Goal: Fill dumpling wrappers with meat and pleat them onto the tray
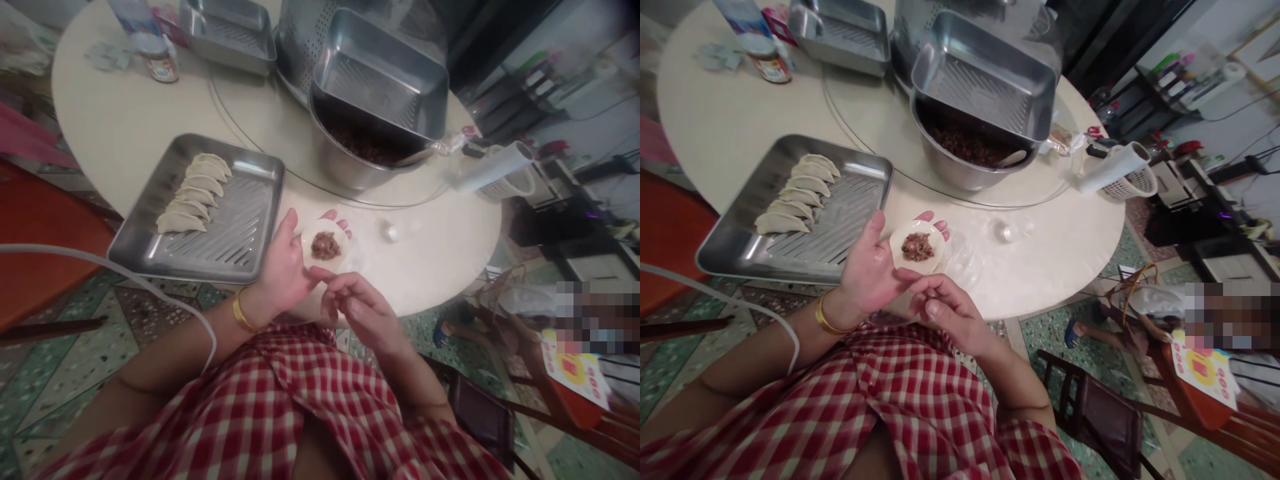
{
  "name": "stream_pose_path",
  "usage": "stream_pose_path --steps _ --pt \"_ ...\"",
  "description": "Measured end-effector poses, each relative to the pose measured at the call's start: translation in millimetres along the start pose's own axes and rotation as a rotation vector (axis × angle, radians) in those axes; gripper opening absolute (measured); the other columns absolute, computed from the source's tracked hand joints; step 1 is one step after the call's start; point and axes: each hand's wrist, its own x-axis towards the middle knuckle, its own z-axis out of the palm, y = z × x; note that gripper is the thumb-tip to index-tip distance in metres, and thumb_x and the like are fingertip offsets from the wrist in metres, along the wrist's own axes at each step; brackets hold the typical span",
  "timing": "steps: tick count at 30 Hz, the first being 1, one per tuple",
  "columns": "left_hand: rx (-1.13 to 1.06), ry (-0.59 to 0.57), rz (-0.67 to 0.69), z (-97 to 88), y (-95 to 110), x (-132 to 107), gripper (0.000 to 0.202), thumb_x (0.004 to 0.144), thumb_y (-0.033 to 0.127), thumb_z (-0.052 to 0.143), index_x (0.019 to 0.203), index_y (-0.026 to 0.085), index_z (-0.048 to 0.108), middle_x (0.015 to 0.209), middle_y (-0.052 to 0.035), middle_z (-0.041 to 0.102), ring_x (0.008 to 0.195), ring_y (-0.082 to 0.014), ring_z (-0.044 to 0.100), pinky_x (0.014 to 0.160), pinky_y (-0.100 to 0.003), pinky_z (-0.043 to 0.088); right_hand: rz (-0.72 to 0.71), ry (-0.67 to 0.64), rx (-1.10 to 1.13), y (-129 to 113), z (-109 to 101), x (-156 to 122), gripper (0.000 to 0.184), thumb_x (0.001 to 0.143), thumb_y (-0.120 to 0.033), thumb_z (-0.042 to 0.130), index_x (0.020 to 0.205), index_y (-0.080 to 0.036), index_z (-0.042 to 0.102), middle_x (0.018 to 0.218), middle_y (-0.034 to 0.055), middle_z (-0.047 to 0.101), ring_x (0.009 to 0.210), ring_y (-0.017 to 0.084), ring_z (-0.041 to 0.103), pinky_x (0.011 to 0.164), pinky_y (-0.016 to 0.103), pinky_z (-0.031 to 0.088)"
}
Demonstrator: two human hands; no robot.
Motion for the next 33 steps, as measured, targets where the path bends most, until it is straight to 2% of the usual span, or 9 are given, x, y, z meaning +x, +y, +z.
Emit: stream_pose_path --steps 4,7,10,14,17,20,23,28,33 --pt "0.024 0.050 0.036 2.8 -2 -1 0.063 0.099 0.058 0.031 0.140 0.015 0.052 0.133 -0.0127 0.063 0.127 -0.0280 0.057 0.110 -0.041 0.042 0.162 -0.006 0.332 7 7 1 0.023 0.096 -0.040 0.054 0.115 -0.028 0.053 0.149 0.0083 0.052 0.078 0.011 0.067 0.052 0.023 0.052" --pt "0.050 0.069 0.062 1.3 -1 -1 0.060 0.099 0.057 0.033 0.139 0.016 0.053 0.134 -0.0114 0.063 0.131 -0.0280 0.054 0.113 -0.043 0.039 0.152 0.030 0.331 7 5 -8 0.026 0.096 -0.037 0.056 0.120 -0.031 0.055 0.150 0.0059 0.051 0.081 0.012 0.068 0.055 0.023 0.054" --pt "0.091 0.085 0.090 -1.9 1 0 0.059 0.098 0.058 0.038 0.134 0.015 0.056 0.126 -0.0119 0.067 0.130 -0.0276 0.054 0.112 -0.042 0.040 0.030 0.071 0.108 5 2 -18 0.027 0.098 -0.033 0.052 0.125 -0.032 0.055 0.148 0.0057 0.053 0.083 0.013 0.068 0.062 0.027 0.058" --pt "0.143 0.103 0.072 -3.8 0 1 0.059 0.095 0.061 0.041 0.127 0.015 0.060 0.119 -0.0121 0.069 0.128 -0.0289 0.055 0.107 -0.042 0.044 -0.257 0.061 -0.459 4 3 -17 0.035 0.096 -0.019 0.050 0.130 -0.025 0.053 0.142 0.0116 0.059 0.107 0.019 0.069 0.085 0.035 0.060" --pt "0.149 0.127 0.047 -3.9 0 1 0.059 0.096 0.061 0.040 0.128 0.016 0.059 0.119 -0.0115 0.069 0.125 -0.0285 0.057 0.104 -0.042 0.046 -0.419 0.031 -0.773 6 3 -12 0.038 0.093 -0.011 0.049 0.129 -0.019 0.053 0.133 0.0160 0.065 0.102 0.019 0.071 0.079 0.034 0.060" --pt "0.123 0.075 0.027 -5.2 2 -1 0.058 0.097 0.059 0.039 0.130 0.015 0.058 0.119 -0.0108 0.070 0.121 -0.0253 0.060 0.103 -0.038 0.046 -0.563 0.170 -0.925 9 -5 -13 0.043 0.088 -0.007 0.055 0.130 -0.018 0.055 0.122 0.0142 0.071 0.093 0.018 0.071 0.069 0.032 0.059" --pt "0.109 0.001 -0.034 -6.7 3 -4 0.056 0.097 0.057 0.038 0.126 0.014 0.060 0.116 -0.0105 0.070 0.117 -0.0235 0.063 0.103 -0.036 0.047 -0.668 0.393 -1.109 15 -19 -11 0.055 0.083 -0.007 0.063 0.136 -0.020 0.053 0.138 0.0129 0.062 0.107 0.023 0.066 0.076 0.038 0.060" --pt "0.125 -0.089 -0.141 -4.3 -1 -11 0.054 0.097 0.055 0.039 0.121 0.013 0.062 0.112 -0.0110 0.071 0.118 -0.0253 0.063 0.106 -0.039 0.045 -0.729 0.463 -1.146 27 -32 6 0.063 0.086 -0.018 0.066 0.144 -0.024 0.044 0.159 0.0098 0.036 0.127 0.027 0.054 0.086 0.045 0.061" --pt "0.147 -0.134 -0.183 -1.2 -4 -14 0.044 0.098 0.047 0.043 0.118 0.014 0.062 0.118 -0.0106 0.069 0.122 -0.0269 0.060 0.106 -0.040 0.046 -0.881 0.443 -1.059 32 -31 15 0.033 0.084 -0.012 0.063 0.114 -0.027 0.062 0.158 0.0040 0.034 0.129 0.024 0.052 0.085 0.039 0.061"
